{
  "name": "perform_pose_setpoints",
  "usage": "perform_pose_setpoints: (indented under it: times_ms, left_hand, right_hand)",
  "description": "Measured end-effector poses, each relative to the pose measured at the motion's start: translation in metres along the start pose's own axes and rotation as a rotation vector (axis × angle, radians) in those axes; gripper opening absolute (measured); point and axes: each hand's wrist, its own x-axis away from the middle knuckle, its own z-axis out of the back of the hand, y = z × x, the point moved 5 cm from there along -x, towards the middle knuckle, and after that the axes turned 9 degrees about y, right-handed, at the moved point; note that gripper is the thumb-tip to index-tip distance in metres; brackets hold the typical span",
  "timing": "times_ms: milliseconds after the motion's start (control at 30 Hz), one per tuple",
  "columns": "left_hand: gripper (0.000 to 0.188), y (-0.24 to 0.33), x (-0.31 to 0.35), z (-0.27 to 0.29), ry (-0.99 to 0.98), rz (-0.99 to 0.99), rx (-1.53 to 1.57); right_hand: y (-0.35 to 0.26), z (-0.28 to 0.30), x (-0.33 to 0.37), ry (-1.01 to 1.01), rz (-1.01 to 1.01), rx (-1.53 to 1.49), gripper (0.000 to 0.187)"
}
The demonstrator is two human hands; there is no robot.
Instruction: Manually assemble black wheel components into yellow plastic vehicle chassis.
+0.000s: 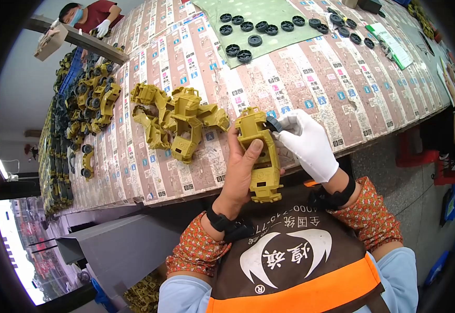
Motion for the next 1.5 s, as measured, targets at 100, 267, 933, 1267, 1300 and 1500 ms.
perform_pose_setpoints:
  times_ms: [100,267,933,1267,1300,1500]
  left_hand:
    - [0.049,-0.001,0.000,-0.001,0.000,-0.020,-0.008]
    - [0.049,-0.004,0.000,0.001,0.003,-0.007,-0.003]
    - [0.079,-0.001,-0.006,-0.001,-0.070,-0.352,-0.457]
    - [0.081,0.006,-0.001,-0.006,-0.147,-0.407,-0.669]
    - [0.081,0.006,-0.001,-0.005,-0.150,-0.406,-0.667]
    - [0.082,0.018,-0.005,0.016,-0.104,-0.402,-0.552]
  right_hand:
    - [-0.004,0.002,-0.001,0.000,0.099,0.058,0.016]
    - [0.000,0.004,-0.002,-0.009,0.007,0.037,0.017]
    - [0.009,0.005,0.007,0.007,0.198,0.143,0.021]
    - [-0.025,-0.006,0.016,-0.021,0.471,0.455,0.030]
    - [-0.026,-0.009,0.015,-0.014,0.486,0.464,0.027]
    - [-0.038,-0.029,-0.003,-0.165,0.466,0.541,0.020]
